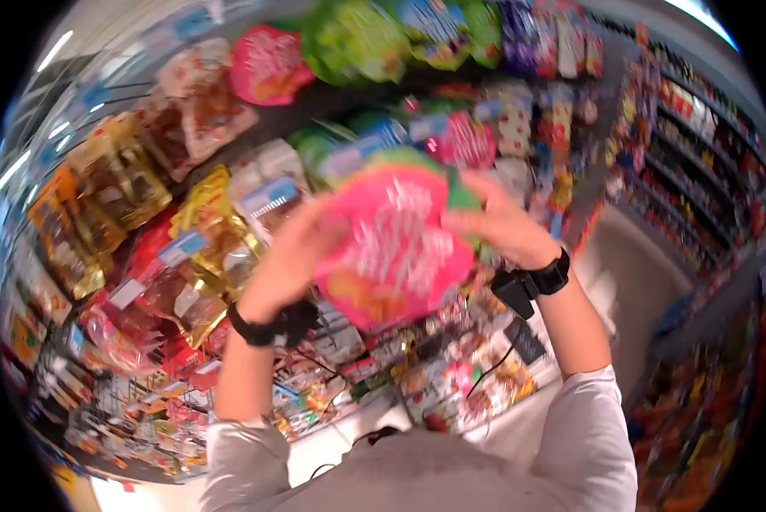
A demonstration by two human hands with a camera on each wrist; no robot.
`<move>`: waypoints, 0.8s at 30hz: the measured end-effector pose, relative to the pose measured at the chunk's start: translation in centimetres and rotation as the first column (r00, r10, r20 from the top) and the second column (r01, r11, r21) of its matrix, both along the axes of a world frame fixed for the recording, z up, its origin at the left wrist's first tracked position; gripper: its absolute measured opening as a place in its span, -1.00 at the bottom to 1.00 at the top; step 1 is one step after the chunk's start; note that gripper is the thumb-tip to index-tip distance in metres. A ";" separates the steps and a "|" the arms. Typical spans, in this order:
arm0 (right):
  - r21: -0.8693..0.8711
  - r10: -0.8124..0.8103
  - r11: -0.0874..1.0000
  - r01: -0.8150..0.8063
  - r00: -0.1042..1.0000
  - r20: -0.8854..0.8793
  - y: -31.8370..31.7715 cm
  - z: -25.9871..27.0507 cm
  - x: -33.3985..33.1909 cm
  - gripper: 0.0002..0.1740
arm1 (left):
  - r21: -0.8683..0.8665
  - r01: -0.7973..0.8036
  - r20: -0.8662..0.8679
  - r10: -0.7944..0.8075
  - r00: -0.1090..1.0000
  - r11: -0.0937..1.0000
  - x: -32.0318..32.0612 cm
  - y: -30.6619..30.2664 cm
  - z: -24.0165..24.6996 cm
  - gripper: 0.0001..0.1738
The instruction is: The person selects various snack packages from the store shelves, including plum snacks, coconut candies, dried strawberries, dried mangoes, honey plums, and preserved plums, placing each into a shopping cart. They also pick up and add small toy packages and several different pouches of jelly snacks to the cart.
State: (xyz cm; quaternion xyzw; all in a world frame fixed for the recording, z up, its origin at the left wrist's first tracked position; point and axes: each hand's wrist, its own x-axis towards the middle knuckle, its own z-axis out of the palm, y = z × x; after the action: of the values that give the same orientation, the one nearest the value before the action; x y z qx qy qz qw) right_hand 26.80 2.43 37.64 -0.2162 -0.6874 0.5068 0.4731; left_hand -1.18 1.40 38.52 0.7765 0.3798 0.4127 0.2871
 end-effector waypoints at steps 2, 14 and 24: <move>-0.133 0.091 0.989 -0.064 0.973 0.213 -2.3 -6.6 2.6 -0.49 | -0.114 0.103 -0.092 -0.114 0.989 0.988 2.8 -1.6 -7.0 -0.82; -0.563 -0.655 0.098 0.821 0.479 0.584 -14.6 -56.2 16.0 -0.77 | -0.813 0.034 -0.227 -0.370 0.901 0.582 5.9 -7.6 -48.3 -0.60; -0.077 -0.188 0.503 0.861 0.196 0.963 0.9 -67.5 15.9 -0.64 | -0.569 0.157 -0.398 -0.437 0.807 0.807 12.9 -3.4 -59.9 -0.63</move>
State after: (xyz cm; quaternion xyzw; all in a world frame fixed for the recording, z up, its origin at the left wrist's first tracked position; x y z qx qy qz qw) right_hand 42.73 3.36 -29.84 -0.8237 -0.4756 0.2928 0.0980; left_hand 11.74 -2.04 -21.40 0.8041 0.4056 0.0237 0.4341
